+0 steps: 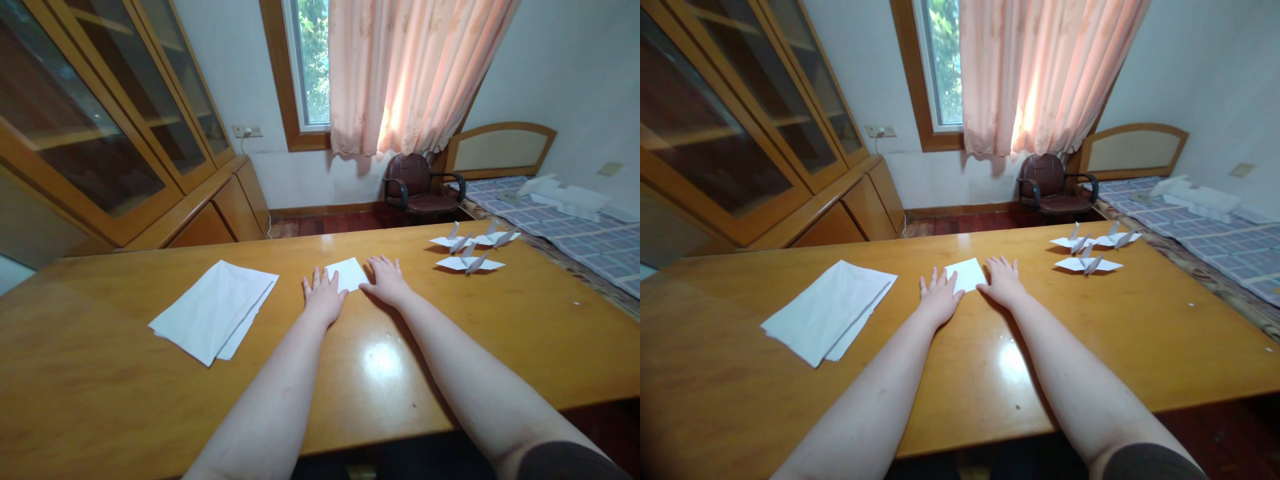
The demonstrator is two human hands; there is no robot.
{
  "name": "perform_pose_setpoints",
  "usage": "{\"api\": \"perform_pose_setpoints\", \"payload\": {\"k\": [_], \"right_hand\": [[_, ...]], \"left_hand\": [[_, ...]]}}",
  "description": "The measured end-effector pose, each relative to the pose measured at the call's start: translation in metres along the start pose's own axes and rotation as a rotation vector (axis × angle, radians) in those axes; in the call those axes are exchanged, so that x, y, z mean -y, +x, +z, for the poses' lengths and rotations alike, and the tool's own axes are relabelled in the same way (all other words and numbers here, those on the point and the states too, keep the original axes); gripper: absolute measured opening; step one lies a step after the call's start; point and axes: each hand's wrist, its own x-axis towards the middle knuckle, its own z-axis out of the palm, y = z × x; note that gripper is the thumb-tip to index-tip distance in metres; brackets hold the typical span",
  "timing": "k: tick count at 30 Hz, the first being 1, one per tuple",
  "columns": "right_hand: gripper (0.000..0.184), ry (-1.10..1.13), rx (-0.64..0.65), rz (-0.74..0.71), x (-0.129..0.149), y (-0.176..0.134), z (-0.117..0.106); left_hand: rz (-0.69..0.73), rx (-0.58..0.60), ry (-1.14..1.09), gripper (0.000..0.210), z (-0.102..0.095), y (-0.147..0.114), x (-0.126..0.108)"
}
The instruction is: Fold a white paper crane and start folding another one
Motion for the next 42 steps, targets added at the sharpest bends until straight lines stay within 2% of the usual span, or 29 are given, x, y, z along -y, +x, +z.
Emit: {"api": "perform_pose_setpoints", "payload": {"k": [3,6,11,18,23,30,34,37,40,42], "right_hand": [[0.063,-0.002,-0.044,0.107,-0.003,0.002,0.002],[0.056,0.010,-0.031,0.116,-0.004,0.002,0.003],[0.064,-0.023,0.018,0.060,0.002,-0.001,0.005],[0.077,-0.035,0.021,0.061,0.008,-0.003,0.009],[0.074,-0.024,0.039,0.099,0.012,-0.002,0.011],[0.061,0.028,0.041,0.143,0.012,0.000,0.011],[0.051,0.042,-0.016,0.170,0.002,0.003,0.007],[0.044,0.041,-0.101,0.271,-0.012,0.008,0.002],[0.043,0.063,-0.136,0.344,-0.022,0.011,-0.001],[0.048,0.064,-0.152,0.340,-0.020,0.009,0.000]], "left_hand": [[-0.023,-0.039,0.016,0.064,0.001,0.001,-0.002],[0.019,-0.043,-0.007,0.056,0.002,0.002,-0.002],[0.026,-0.025,-0.040,0.058,0.006,0.001,-0.002],[0.009,-0.007,-0.032,0.060,0.008,0.001,-0.002],[0.011,-0.004,-0.044,0.060,0.007,0.001,-0.002],[0.000,0.005,-0.056,0.060,0.007,0.003,-0.002],[-0.007,0.014,-0.062,0.059,0.008,0.004,-0.001],[-0.002,0.008,-0.070,0.060,0.008,0.004,-0.001],[0.000,-0.004,-0.071,0.059,0.008,0.004,-0.001],[-0.001,-0.011,-0.071,0.059,0.008,0.004,-0.002]]}}
